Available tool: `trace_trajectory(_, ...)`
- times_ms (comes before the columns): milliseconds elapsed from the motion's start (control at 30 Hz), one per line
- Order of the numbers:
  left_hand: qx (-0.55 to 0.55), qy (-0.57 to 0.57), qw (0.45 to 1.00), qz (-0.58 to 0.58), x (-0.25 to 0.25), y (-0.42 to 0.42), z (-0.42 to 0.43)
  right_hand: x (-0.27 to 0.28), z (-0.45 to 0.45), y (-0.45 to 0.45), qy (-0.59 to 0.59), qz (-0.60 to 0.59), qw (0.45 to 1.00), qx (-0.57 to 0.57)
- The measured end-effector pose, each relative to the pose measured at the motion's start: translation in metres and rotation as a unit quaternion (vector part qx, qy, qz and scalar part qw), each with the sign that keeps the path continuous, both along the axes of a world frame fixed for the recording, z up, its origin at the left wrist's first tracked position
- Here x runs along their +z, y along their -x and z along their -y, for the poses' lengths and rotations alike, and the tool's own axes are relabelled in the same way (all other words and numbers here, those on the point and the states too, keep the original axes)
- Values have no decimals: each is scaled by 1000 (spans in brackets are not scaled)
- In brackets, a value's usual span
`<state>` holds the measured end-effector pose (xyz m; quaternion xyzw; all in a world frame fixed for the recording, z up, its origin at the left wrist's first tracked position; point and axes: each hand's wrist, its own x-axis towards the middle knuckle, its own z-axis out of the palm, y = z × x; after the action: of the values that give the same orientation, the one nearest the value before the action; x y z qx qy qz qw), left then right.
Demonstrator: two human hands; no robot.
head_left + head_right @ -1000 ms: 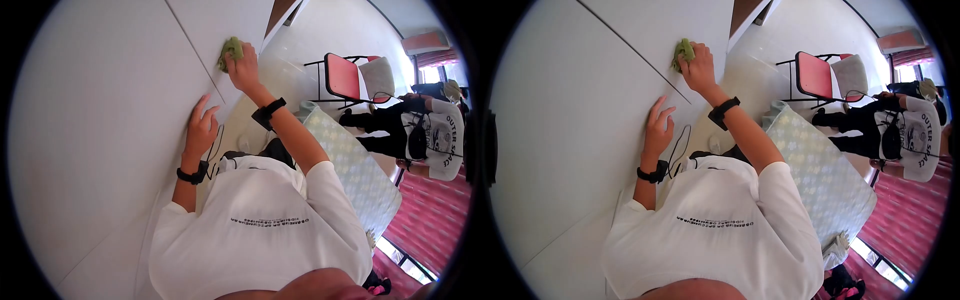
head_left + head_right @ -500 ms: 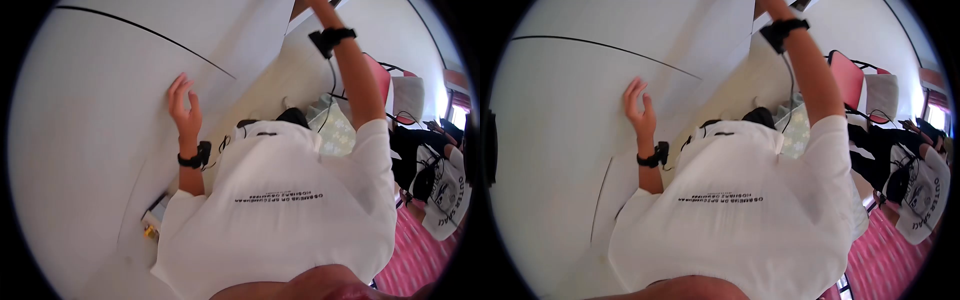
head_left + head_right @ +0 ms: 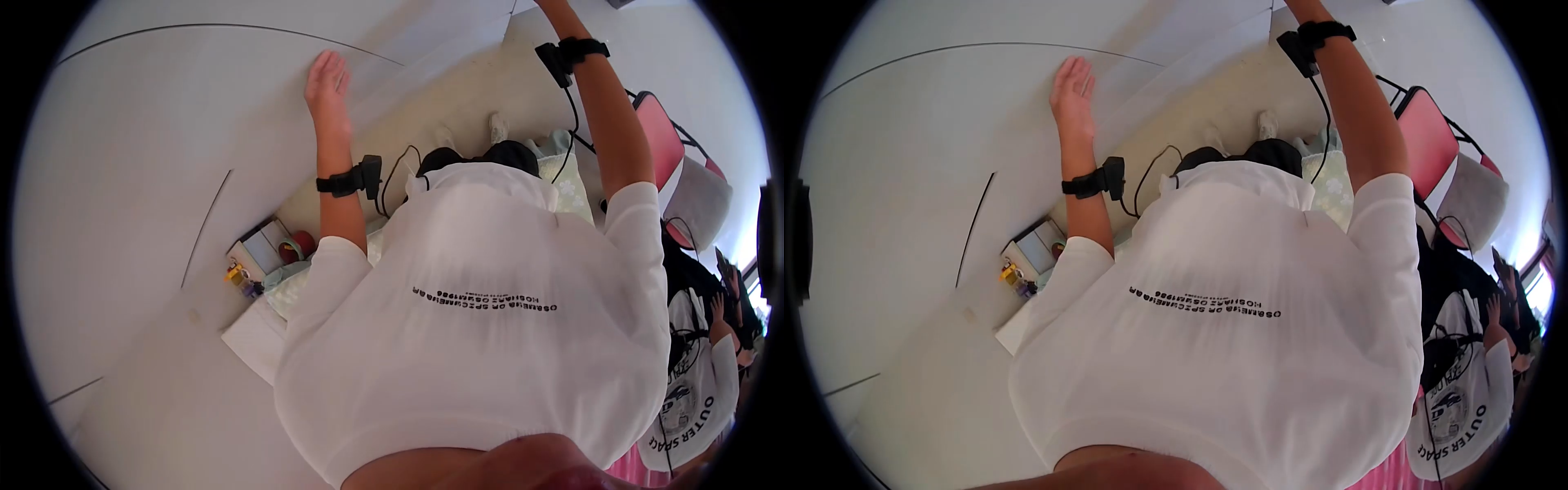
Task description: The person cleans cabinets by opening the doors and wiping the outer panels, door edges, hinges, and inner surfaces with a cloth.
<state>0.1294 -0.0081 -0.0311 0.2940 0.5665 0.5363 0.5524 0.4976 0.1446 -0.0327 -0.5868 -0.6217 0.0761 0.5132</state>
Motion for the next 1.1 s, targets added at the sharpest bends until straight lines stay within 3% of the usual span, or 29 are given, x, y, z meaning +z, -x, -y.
trace_trajectory(167, -9, -93, 995, -30, 46, 1, 6, 27, 5, -3, 16, -75, 997, -23)
trace_trajectory(233, -35, -151, 983, -100, 57, -6, 12, 30, -8, -17, -65, 15, 994, -86)
trace_trajectory(367, -44, -158, 983, -84, 42, 2, 10, 68, 0, -26, -56, 35, 997, -42)
trace_trajectory(467, -63, -138, 986, -76, 29, 10, 4, 35, -19, -18, -39, 94, 992, -76)
trace_trajectory(533, -51, -140, 971, -189, 32, 4, 14, 23, -2, -1, -17, 82, 992, -90)
trace_trajectory(567, -51, -140, 971, -189, 38, 5, 13, 7, 2, 5, 6, 64, 992, -105)
trace_trajectory(600, -34, -236, 903, -358, 54, 6, 16, -22, 4, 6, 6, 63, 993, -104)
trace_trajectory(633, -14, -323, 795, -513, 70, 7, 16, -55, 1, 1, -9, 55, 995, -88)
trace_trajectory(667, 16, -348, 760, -550, 85, 15, 13, -73, -4, 4, -27, 44, 996, -71)
trace_trajectory(700, 45, -369, 721, -585, 101, 26, 9, -49, 16, 25, 202, -154, 967, -13)
trace_trajectory(767, 107, -402, 623, -662, 125, 49, -6, -109, 18, 38, 223, -126, 966, -36)
trace_trajectory(833, 138, -422, 571, -690, 141, 65, -22, -151, 30, 53, 296, -153, 942, -27)
trace_trajectory(867, 128, -420, 571, -694, 149, 70, -31, -176, 36, 61, 333, -168, 928, -22)
trace_trajectory(933, 161, -406, 479, -761, 153, 70, -50, -224, 45, 61, 365, -220, 905, -9)
trace_trajectory(1000, 169, -403, 475, -764, 137, 56, -74, -250, 57, 57, 487, -287, 821, 81)
trace_trajectory(1033, 193, -405, 464, -763, 130, 50, -87, -261, 60, 59, 493, -292, 816, 76)
trace_trajectory(1100, 213, -380, 454, -778, 117, 37, -109, -288, 62, 64, 552, -424, 717, 45)
